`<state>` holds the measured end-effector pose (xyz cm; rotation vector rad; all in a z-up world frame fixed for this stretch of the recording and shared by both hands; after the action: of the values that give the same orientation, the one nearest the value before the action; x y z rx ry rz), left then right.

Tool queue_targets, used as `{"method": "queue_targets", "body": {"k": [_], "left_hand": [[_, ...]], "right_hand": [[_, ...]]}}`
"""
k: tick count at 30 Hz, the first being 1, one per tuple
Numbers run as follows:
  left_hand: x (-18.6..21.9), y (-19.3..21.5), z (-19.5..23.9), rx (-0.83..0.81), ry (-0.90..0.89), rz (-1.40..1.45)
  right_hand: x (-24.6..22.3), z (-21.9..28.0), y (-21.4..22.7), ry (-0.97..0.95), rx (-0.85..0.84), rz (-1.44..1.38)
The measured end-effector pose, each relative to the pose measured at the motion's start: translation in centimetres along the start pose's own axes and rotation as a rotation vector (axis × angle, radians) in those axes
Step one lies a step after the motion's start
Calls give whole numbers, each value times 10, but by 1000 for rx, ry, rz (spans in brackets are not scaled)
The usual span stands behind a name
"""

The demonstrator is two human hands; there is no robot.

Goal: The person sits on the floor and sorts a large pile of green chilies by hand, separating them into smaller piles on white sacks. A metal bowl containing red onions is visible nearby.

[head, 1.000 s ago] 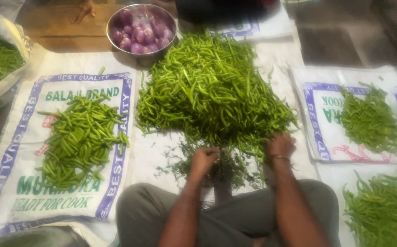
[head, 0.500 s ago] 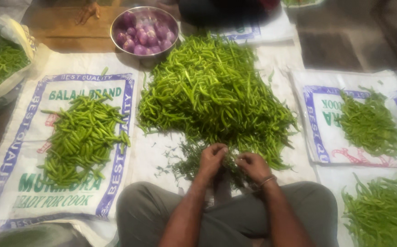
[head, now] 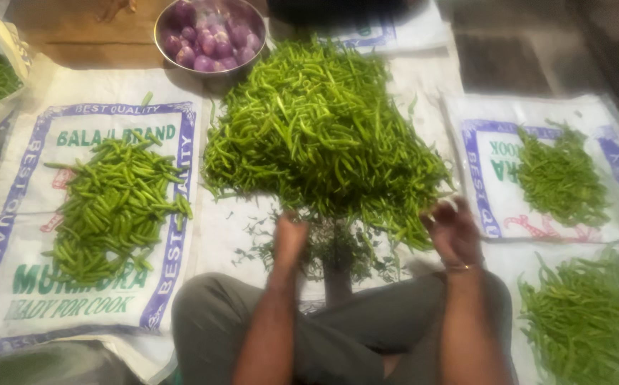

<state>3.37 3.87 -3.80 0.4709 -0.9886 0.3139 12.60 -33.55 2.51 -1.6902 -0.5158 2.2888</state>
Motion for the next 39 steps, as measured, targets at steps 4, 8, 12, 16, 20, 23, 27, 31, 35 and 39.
{"method": "queue_targets", "body": {"k": [4,8,12,16,20,23,27,31,35,39], "left_hand": [[-1,-30,-5,-130,-275,-108],[-12,-41,4,-179,-372,-140],[11,-30,14,-238,-255,-89],[30,-47,42,-448,-167,90],[39,-60,55,-475,-186,186],[43,-50,56,-328,-428,84],[44,-45,56,-286,-591,-94],[48,-49,58,-354,-583,-142],[55,-46,67,-148,-577,-239],[59,-46,85,78,-716,-260]], "right_hand": [[44,-39,-11,139,-80,1282],[99,-62,-18,36,66,1852],[73,-53,-23,34,32,1758],[40,0,-45,176,-107,1556],[40,26,-86,25,-324,1197],[43,25,-100,18,-384,1104],[52,14,-88,-92,-300,1052],[51,14,-93,-37,-269,921],[31,34,-124,175,-189,1297],[8,49,-143,197,-92,1040]]}}
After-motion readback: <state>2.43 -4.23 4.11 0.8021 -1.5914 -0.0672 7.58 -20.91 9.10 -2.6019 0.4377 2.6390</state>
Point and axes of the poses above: each hand's wrist, its own z-axis away from the middle knuckle, its own y-axis out of the back of the hand, x = y × z, the point moved 4 cm from there along -z, towards the middle knuckle, and after that the axes turned 3 degrees about z, right-handed, at the moved point
